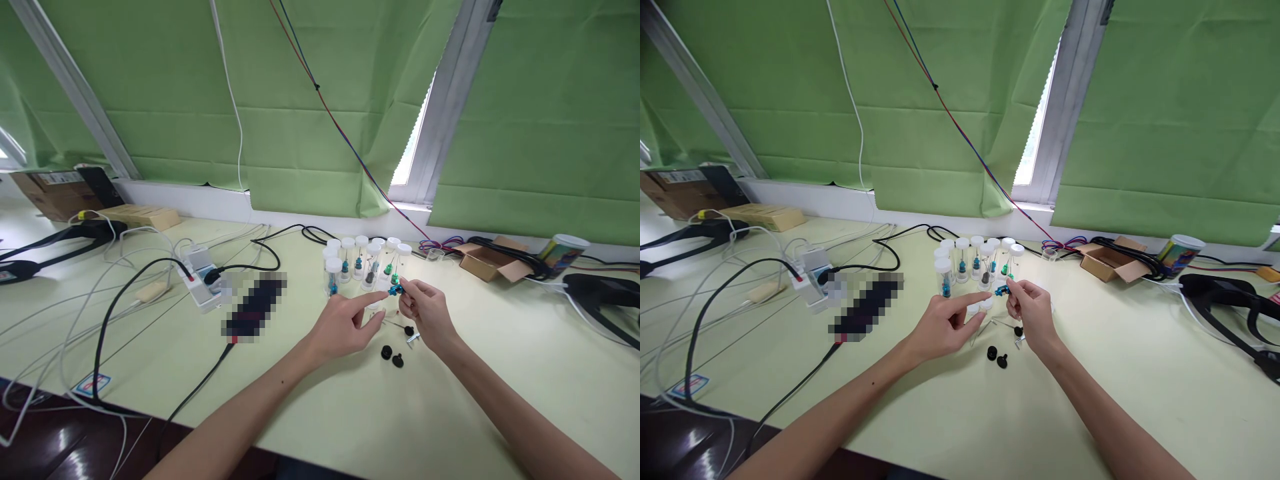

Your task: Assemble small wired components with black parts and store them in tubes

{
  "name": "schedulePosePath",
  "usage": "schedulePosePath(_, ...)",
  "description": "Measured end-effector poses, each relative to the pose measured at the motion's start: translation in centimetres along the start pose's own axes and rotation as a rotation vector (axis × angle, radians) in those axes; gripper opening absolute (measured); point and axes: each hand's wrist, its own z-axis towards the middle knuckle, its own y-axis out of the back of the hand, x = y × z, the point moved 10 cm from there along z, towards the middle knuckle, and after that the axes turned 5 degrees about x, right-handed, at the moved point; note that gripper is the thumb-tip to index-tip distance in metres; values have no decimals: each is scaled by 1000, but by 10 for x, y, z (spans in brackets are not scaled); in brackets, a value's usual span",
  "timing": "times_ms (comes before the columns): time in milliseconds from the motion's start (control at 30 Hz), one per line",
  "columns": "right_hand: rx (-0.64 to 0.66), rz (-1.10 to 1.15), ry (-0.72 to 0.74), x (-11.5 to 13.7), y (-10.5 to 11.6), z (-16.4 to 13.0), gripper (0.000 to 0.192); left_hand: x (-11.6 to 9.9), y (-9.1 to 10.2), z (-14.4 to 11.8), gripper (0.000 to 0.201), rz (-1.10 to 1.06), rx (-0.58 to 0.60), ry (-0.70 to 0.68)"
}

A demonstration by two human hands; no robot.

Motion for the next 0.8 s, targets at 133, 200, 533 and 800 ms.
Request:
schedulePosePath(133,-7,4,4,1,-1,-1,42,2,-4,0,35,-13,22,15)
schedulePosePath(200,-14,7,5,1,0,-1,41,2,-5,0,34,-18,33,11)
schedulePosePath(533,-27,68,-19,-2,0,-1,40,-2,-13,1,34,76,146,13)
schedulePosePath(800,-11,83,-38,-4,-1,-1,42,-3,-16,0,35,116,174,9)
